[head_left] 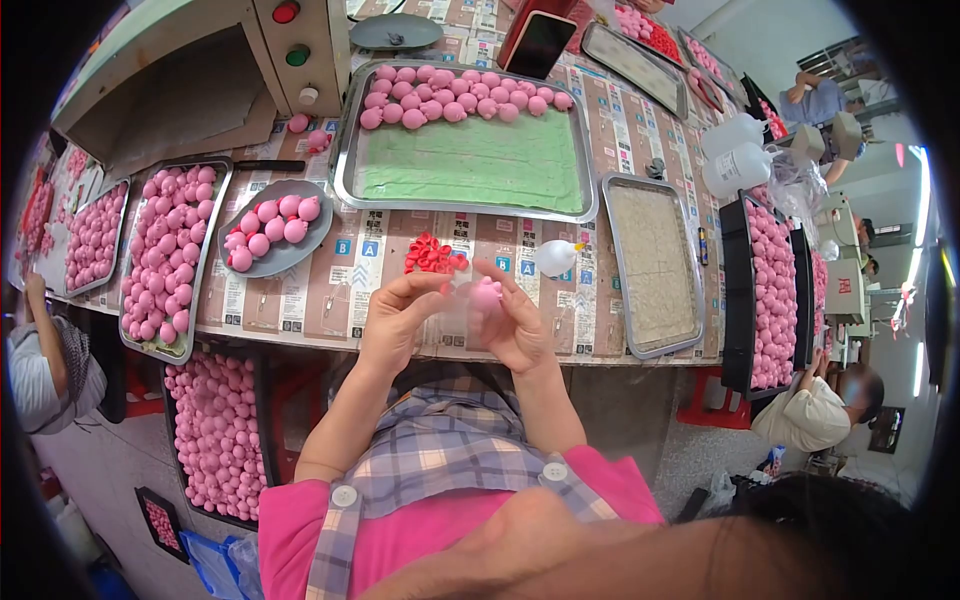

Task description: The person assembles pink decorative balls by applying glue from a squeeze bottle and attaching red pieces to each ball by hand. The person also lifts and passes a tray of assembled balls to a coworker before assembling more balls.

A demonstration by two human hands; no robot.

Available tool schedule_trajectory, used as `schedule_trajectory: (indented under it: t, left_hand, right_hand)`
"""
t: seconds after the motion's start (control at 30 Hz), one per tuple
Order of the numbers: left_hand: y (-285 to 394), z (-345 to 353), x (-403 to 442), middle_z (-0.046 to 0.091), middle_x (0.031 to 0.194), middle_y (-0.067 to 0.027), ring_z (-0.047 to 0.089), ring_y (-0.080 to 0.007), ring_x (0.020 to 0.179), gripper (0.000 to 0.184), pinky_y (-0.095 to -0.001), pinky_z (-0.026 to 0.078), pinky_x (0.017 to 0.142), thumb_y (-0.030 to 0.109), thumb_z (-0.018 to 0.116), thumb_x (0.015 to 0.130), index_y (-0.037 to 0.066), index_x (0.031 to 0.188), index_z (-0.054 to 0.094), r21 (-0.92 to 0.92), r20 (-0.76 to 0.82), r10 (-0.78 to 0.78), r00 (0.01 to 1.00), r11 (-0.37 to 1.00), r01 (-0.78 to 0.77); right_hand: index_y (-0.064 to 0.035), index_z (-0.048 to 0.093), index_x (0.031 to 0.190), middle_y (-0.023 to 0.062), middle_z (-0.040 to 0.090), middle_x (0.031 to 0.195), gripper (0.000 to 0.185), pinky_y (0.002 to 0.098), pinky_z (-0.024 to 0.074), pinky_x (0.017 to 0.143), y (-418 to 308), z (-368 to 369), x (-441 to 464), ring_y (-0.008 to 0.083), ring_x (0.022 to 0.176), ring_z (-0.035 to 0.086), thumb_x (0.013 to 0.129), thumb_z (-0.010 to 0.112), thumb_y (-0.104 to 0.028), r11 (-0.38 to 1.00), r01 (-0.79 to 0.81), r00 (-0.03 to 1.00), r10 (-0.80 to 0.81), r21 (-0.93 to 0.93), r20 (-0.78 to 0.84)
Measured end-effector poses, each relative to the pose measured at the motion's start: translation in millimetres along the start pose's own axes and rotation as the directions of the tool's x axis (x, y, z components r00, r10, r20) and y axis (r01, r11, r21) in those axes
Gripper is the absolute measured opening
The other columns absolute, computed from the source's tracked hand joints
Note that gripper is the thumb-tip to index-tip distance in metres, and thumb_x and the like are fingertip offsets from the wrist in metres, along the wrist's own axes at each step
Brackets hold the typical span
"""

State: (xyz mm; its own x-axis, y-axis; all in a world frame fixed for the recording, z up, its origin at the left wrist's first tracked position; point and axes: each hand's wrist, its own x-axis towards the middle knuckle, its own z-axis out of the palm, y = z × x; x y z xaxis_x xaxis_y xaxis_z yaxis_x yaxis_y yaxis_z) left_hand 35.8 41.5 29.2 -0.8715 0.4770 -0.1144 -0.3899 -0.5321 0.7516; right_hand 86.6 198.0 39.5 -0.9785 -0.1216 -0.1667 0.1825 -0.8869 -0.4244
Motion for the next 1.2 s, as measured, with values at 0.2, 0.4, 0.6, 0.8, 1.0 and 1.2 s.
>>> schedule_trajectory:
  t: [0.2,0.4,0.6,0.8,1.0,1.2]
  left_hand:
    - [-3,-1,0,0.061,0.09,-0.0064,0.057,-0.0113,0.084,0.019,-0.0238,0.043,0.077,0.0,0.058,0.076,-0.001,0.095,0.059,0.052,-0.031,0.018,0.999,0.998,-0.017]
    - [-3,-1,0,0.061,0.09,-0.0066,0.057,-0.011,0.084,0.02,-0.0237,0.043,0.077,-0.001,0.058,0.076,-0.001,0.096,0.059,0.062,-0.033,0.01,0.999,0.998,-0.008]
    - [-7,-3,-1,0.061,0.091,-0.0058,0.056,-0.0112,0.085,0.02,-0.024,0.043,0.078,-0.002,0.057,0.076,0.0,0.096,0.06,0.066,-0.008,0.004,1.0,0.998,-0.003]
    - [-8,-2,-1,0.06,0.09,-0.0052,0.056,-0.0124,0.084,0.019,-0.0247,0.044,0.077,0.001,0.059,0.076,0.0,0.095,0.06,0.138,0.012,0.053,0.999,0.989,-0.054]
    - [-2,4,-1,0.059,0.089,-0.005,0.054,-0.0119,0.085,0.016,-0.0254,0.042,0.078,-0.001,0.058,0.075,0.0,0.09,0.062,0.25,0.064,0.132,0.989,0.957,-0.144]
    - [3,-1,-2,0.055,0.089,-0.0069,0.052,-0.0155,0.085,0.023,-0.0265,0.041,0.076,0.003,0.063,0.071,0.002,0.094,0.061,0.593,0.195,0.27,0.943,0.733,-0.333]
  right_hand:
    - [0.0011,0.045,0.115,0.01,0.056,0.096,0.036,0.0253,0.0491,0.068,1,3,-4,0.015,0.077,0.057,0.082,0.054,-0.011,0.993,0.023,0.999,-0.027,-0.118,-0.033]
    - [0.0004,0.048,0.112,0.0067,0.056,0.096,0.04,0.0234,0.0473,0.072,7,9,-6,0.0119,0.085,0.055,0.074,0.061,0.0,0.862,0.157,0.976,-0.211,-0.482,-0.058]
    - [-0.0006,0.049,0.107,0.0059,0.055,0.099,0.036,0.0237,0.0461,0.076,9,11,-6,0.0117,0.09,0.053,0.074,0.062,0.001,0.762,0.252,0.947,-0.321,-0.597,-0.011]
    - [-0.0001,0.05,0.106,0.0067,0.053,0.099,0.034,0.0242,0.0455,0.077,9,10,-6,0.0127,0.09,0.054,0.074,0.062,0.0,0.484,0.318,0.91,-0.396,-0.815,0.121]
    - [0.0011,0.051,0.104,0.0072,0.052,0.098,0.032,0.0231,0.0466,0.073,8,13,-7,0.0134,0.088,0.055,0.074,0.062,-0.001,0.281,0.349,0.884,-0.416,-0.894,0.214]
    - [-0.0002,0.048,0.104,0.0072,0.056,0.093,0.031,0.0233,0.048,0.071,13,8,-8,0.0149,0.086,0.057,0.076,0.06,-0.003,0.726,0.166,0.965,-0.258,-0.667,-0.041]
